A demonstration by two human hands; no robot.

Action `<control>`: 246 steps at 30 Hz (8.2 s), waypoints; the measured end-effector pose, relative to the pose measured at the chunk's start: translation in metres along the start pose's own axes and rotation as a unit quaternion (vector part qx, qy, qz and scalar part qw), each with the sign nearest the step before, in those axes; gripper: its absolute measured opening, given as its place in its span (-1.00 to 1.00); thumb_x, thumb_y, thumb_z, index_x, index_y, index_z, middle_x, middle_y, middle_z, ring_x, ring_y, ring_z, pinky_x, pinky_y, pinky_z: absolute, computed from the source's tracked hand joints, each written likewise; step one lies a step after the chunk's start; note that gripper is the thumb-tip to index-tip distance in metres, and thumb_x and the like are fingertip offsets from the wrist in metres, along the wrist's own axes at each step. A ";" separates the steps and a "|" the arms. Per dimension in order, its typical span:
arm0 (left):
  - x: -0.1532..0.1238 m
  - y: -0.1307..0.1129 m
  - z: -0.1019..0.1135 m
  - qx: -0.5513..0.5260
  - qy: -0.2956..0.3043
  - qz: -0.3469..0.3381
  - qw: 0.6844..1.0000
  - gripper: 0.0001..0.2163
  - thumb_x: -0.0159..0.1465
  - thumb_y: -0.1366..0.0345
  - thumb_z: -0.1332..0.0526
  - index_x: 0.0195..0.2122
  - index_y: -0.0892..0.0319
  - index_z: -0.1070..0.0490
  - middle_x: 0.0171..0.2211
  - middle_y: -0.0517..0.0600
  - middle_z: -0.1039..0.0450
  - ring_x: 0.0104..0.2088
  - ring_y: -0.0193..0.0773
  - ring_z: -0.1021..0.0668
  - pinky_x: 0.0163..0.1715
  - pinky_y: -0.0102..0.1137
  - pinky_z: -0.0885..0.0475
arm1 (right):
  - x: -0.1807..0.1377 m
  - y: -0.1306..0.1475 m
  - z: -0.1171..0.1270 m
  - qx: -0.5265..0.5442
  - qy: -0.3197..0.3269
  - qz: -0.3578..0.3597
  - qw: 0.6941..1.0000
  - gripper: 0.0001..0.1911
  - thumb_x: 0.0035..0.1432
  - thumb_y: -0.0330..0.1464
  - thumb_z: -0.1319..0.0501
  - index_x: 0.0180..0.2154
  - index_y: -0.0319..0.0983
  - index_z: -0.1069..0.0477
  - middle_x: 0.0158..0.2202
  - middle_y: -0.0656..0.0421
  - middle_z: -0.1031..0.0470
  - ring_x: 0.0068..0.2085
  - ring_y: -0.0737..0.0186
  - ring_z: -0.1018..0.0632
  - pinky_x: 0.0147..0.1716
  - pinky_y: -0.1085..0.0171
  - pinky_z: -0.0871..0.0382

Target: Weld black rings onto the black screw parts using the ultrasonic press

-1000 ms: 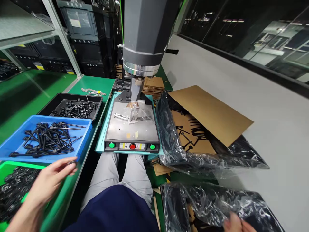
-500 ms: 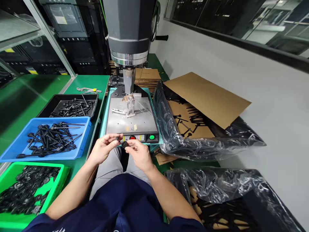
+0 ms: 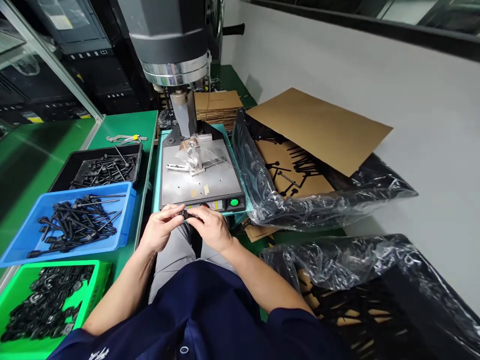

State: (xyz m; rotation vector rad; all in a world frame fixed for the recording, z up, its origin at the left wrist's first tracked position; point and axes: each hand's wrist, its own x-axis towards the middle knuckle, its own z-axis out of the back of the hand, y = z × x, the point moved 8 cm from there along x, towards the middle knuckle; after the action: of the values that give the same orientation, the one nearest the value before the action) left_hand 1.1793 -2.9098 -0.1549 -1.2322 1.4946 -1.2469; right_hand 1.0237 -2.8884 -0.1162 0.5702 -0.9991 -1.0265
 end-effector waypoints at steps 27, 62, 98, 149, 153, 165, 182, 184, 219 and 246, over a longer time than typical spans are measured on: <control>0.024 0.000 0.000 0.088 0.064 0.038 0.993 -0.75 0.00 0.28 -0.50 -0.26 0.15 -0.66 -0.22 0.09 -0.59 -0.15 -0.11 -0.59 -0.02 -0.27 -0.46 | 0.004 -0.049 -0.025 0.124 0.044 -0.102 0.986 -0.60 0.12 -0.38 -0.26 0.03 -0.17 -0.49 -0.19 0.14 -0.59 -0.32 0.28 -0.56 -0.29 0.27 -0.49; 0.183 0.019 0.017 -0.416 -0.126 0.136 0.890 -0.84 0.21 0.52 -0.31 -0.38 0.21 -0.33 -0.57 -0.15 -0.41 -0.60 -0.48 -0.52 -0.62 -0.68 -0.43 | 0.212 -0.112 0.011 -0.020 -0.152 -0.042 0.987 -0.61 0.13 -0.31 -0.23 0.00 -0.24 -0.50 -0.12 0.03 -0.55 -0.09 0.12 -0.51 0.00 0.15 -0.37; 0.208 0.019 0.036 -0.306 -0.138 0.095 0.937 -0.79 0.05 0.45 -0.42 -0.39 0.23 -0.38 -0.60 -0.17 -0.37 -0.64 -0.50 -0.46 -0.67 -0.66 -0.36 | 0.195 -0.165 -0.001 0.375 -0.181 -0.321 0.850 -0.74 0.08 -0.17 -0.22 -0.29 -0.19 -0.55 -0.11 0.09 -0.60 0.04 0.09 -0.52 0.03 0.09 -0.35; 0.175 0.030 0.000 -0.232 -0.115 0.011 0.966 -0.21 0.05 0.48 -0.43 0.29 0.07 -0.14 -0.54 -0.18 -0.45 -0.59 -0.40 -0.52 -0.60 -0.57 -0.37 | 0.184 -0.164 0.156 -0.372 -0.128 0.076 0.916 -0.65 0.32 -0.35 -0.02 -0.12 -0.25 -0.58 -0.01 -0.06 -0.52 0.15 0.01 -0.37 0.18 0.00 -0.32; 0.171 0.031 0.007 -0.229 -0.131 0.017 0.964 -0.29 0.10 0.49 -0.39 0.26 0.09 -0.17 -0.52 -0.17 -0.45 -0.58 -0.41 -0.53 -0.60 -0.57 -0.37 | 0.176 -0.164 0.148 -0.382 -0.110 0.079 0.914 -0.64 0.29 -0.36 -0.04 -0.02 -0.23 -0.54 0.08 -0.05 -0.49 0.22 -0.02 -0.33 0.20 -0.07 -0.32; 0.158 0.033 0.007 -0.224 -0.125 0.046 0.966 -0.61 0.14 0.38 -0.37 -0.03 0.10 -0.32 -0.42 -0.08 -0.53 -0.52 -0.39 -0.58 -0.59 -0.57 -0.41 | 0.134 -0.146 0.153 -0.407 -0.112 0.075 0.903 -0.33 0.04 -0.59 0.01 0.18 -0.18 -0.40 0.24 0.03 -0.34 0.34 -0.03 -0.21 0.26 -0.13 -0.25; 0.023 0.109 0.103 0.281 -0.340 -0.028 0.897 -0.41 0.14 0.14 -0.33 0.20 0.08 -0.27 0.15 0.19 -0.34 0.22 0.08 -0.35 0.24 -0.06 -0.23 | -0.045 -0.219 0.103 -0.304 -0.177 -0.106 0.930 -0.44 0.24 -0.13 -0.10 0.22 -0.18 -0.28 0.11 -0.14 -0.42 0.14 -0.16 -0.47 0.07 -0.15 -0.42; 0.019 0.126 0.107 0.321 -0.310 0.006 0.895 -0.35 0.14 0.10 -0.32 0.25 0.10 -0.23 0.17 0.20 -0.31 0.24 0.12 -0.33 0.24 -0.01 -0.22 | -0.050 -0.244 0.097 -0.287 -0.169 -0.155 0.930 -0.31 0.21 -0.05 -0.12 0.27 -0.26 -0.21 0.15 -0.18 -0.39 0.16 -0.20 -0.45 0.10 -0.16 -0.39; 0.030 0.089 0.108 0.291 -0.343 -0.070 0.890 -0.52 0.19 0.06 -0.26 0.10 0.16 -0.40 0.11 0.21 -0.37 0.16 0.08 -0.43 0.16 -0.03 -0.35 | -0.061 -0.269 0.087 -0.098 -0.191 -0.240 0.947 -0.25 0.05 0.06 -0.24 0.16 -0.26 -0.37 0.14 -0.08 -0.44 0.18 -0.09 -0.44 0.13 0.02 -0.36; 0.165 0.013 -0.010 -0.265 -0.130 0.088 0.951 -0.77 0.03 0.33 -0.43 -0.37 0.25 -0.41 -0.53 -0.09 -0.46 -0.56 -0.49 -0.49 -0.56 -0.60 -0.34 | 0.181 -0.128 0.012 -0.117 -0.141 -0.021 0.983 -0.48 0.22 -0.21 -0.14 0.17 -0.24 -0.35 0.13 -0.08 -0.35 0.08 0.03 -0.43 0.01 0.07 -0.43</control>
State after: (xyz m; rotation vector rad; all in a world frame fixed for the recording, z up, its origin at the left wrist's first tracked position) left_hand 1.1362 -3.0691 -0.1658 -1.4954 1.7503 -0.5469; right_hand 0.9869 -3.1062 -0.1375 0.2572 -1.0974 -1.2659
